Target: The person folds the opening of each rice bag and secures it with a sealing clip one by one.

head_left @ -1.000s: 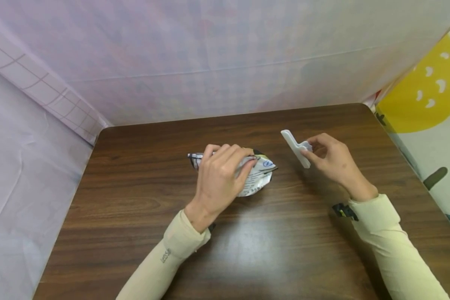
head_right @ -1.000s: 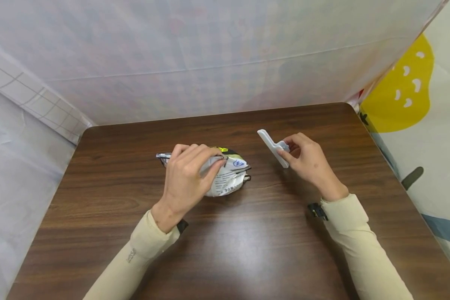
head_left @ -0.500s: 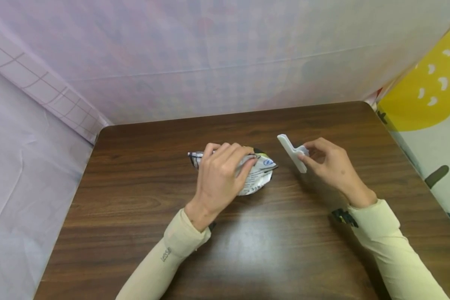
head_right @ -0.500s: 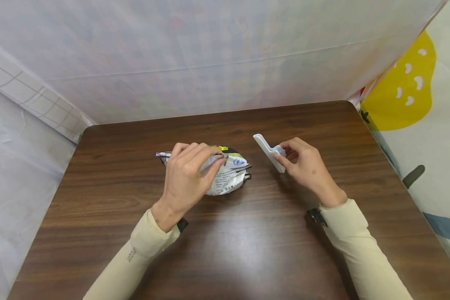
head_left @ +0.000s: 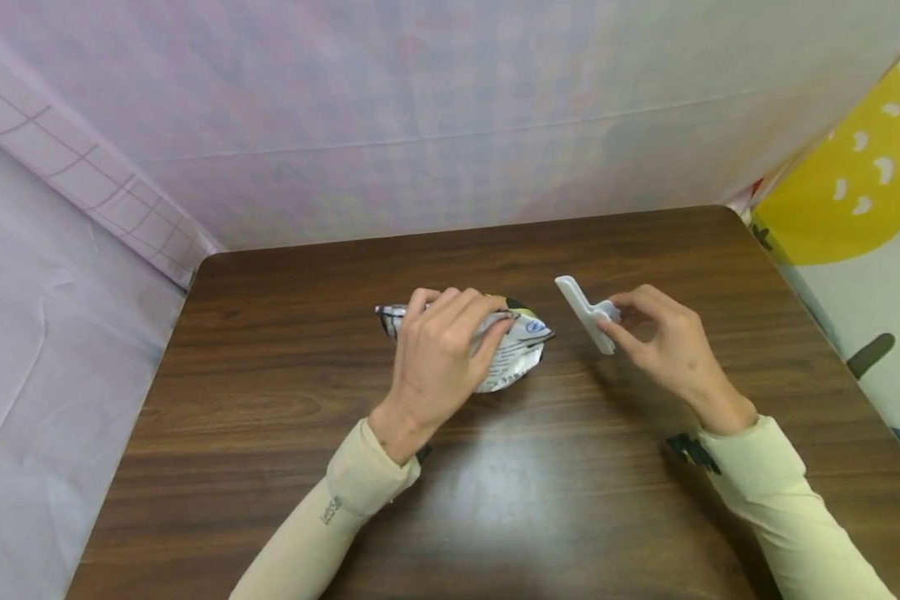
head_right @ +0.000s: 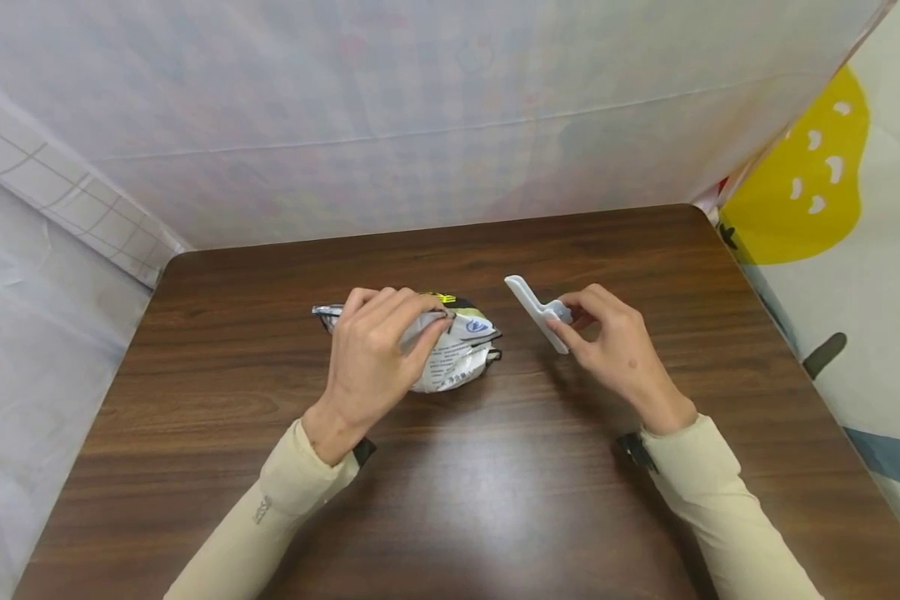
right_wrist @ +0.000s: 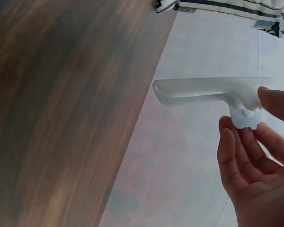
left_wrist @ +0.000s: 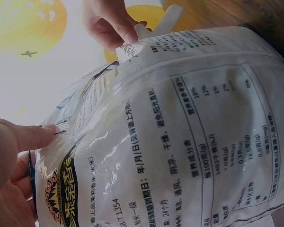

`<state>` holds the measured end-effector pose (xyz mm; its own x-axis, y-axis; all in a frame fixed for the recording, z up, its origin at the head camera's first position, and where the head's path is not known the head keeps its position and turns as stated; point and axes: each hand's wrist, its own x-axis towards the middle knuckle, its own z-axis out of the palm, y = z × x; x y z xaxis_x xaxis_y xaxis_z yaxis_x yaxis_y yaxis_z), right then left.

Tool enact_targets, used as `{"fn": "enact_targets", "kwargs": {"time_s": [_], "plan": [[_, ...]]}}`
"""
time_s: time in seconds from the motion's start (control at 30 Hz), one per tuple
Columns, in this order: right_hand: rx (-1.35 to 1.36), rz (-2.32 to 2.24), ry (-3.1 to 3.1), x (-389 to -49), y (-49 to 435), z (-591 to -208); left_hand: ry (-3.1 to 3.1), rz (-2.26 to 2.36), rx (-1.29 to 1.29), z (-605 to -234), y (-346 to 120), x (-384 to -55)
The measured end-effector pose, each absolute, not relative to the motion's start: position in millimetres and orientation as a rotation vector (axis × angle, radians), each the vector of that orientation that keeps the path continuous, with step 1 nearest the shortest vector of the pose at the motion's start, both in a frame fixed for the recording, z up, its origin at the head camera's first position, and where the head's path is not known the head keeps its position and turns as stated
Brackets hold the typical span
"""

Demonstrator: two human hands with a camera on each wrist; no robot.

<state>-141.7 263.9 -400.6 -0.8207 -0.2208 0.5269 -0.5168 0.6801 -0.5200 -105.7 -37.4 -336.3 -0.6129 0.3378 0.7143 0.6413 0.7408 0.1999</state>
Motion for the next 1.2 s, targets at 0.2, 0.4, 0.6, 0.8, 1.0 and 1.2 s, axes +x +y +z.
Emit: {"fn": "enact_targets", "kwargs": {"time_s": [0.2, 0.4, 0.6, 0.8, 1.0, 1.2], "plan": [[0.582, 0.957, -2.453, -139.0, 265.3, -403.5, -2.258, -0.584, -0.739, -336.6, -37.4, -107.4], [0.585, 0.971, -2.443, -133.2, 263.0, -402.7, -2.253, -0.584, -0.736, -335.2, -37.7, -107.8], [0.593, 0.972, -2.422, -126.7, 262.4, -401.9, -2.253, -0.591, -0.736, -335.4, -37.6, -107.3], [0.595, 0.968, -2.412, -118.8, 261.9, -399.8, -2.26, -0.594, -0.732, -336.2, -37.8, -106.6], [0.632, 0.993, -2.395, -112.2, 260.6, -400.9, -2.259, -0.598, -0.73, -338.4, -37.9, -106.3], [0.693, 1.025, -2.368, -109.4, 260.4, -400.9, -2.26, -0.594, -0.731, -339.2, -37.7, -106.0]]}}
